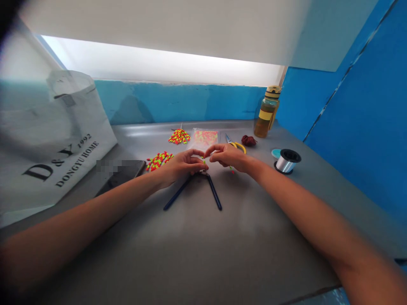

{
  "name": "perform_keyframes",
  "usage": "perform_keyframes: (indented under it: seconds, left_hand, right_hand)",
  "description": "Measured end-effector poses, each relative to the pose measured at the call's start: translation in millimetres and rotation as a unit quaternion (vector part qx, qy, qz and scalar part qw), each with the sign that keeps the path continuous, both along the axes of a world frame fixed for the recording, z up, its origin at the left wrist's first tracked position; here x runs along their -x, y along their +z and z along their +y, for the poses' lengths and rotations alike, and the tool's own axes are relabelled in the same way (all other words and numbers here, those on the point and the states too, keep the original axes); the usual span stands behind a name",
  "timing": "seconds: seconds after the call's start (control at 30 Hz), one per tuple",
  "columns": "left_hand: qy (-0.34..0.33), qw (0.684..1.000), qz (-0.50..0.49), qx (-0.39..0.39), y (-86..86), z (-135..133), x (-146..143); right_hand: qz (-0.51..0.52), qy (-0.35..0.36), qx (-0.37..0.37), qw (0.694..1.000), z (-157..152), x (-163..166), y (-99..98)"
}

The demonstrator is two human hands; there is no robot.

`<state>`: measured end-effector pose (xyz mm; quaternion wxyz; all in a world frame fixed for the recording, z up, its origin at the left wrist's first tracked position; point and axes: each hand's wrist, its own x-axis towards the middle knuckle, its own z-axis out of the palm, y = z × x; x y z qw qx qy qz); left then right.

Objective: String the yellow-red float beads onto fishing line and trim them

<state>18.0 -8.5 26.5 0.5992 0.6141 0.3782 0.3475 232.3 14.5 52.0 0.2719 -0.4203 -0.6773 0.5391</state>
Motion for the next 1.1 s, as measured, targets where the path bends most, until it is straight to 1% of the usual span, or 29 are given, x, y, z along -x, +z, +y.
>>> perform_keyframes:
  seconds: [0.1, 0.17, 0.33, 0.5, 0.67, 0.8, 1.1]
  left_hand:
    - [-0.001, 1.000, 0.006, -0.004, -1.7, 3, 2]
    - [-0.004, 1.000, 0.001, -0.003, -2.4, 3, 2]
    - [-0.019, 1.000, 0.003, -0.003, -5.8, 5, 3]
    - [-0.023, 1.000, 0.005, -0.006, -9.9, 10, 5]
    - [-0.022, 1.000, 0.021, -0.004, -5.8, 7, 4]
    - [-0.025, 0.999, 0.030, -0.011, -1.7, 4, 3]
    - [-0.069, 0.997, 0.041, -0.014, 4.8, 4, 7]
  right_hand:
    - [-0.027, 0.030, -0.018, 0.999, 1, -1, -0.4]
    - [-0.051, 0.036, -0.038, 0.997, 2, -2, -2.2]
    - [-0.102, 0.024, -0.077, 0.992, 3, -1, -7.9]
    - [-0.113, 0.026, -0.116, 0.986, 1, 1, -10.7]
    - [-0.145, 0.011, -0.157, 0.977, -2, 5, -11.1]
    - [-0.152, 0.010, -0.165, 0.974, -4, 8, -11.0]
    - [-0.115, 0.021, -0.161, 0.980, -3, 10, -16.4]
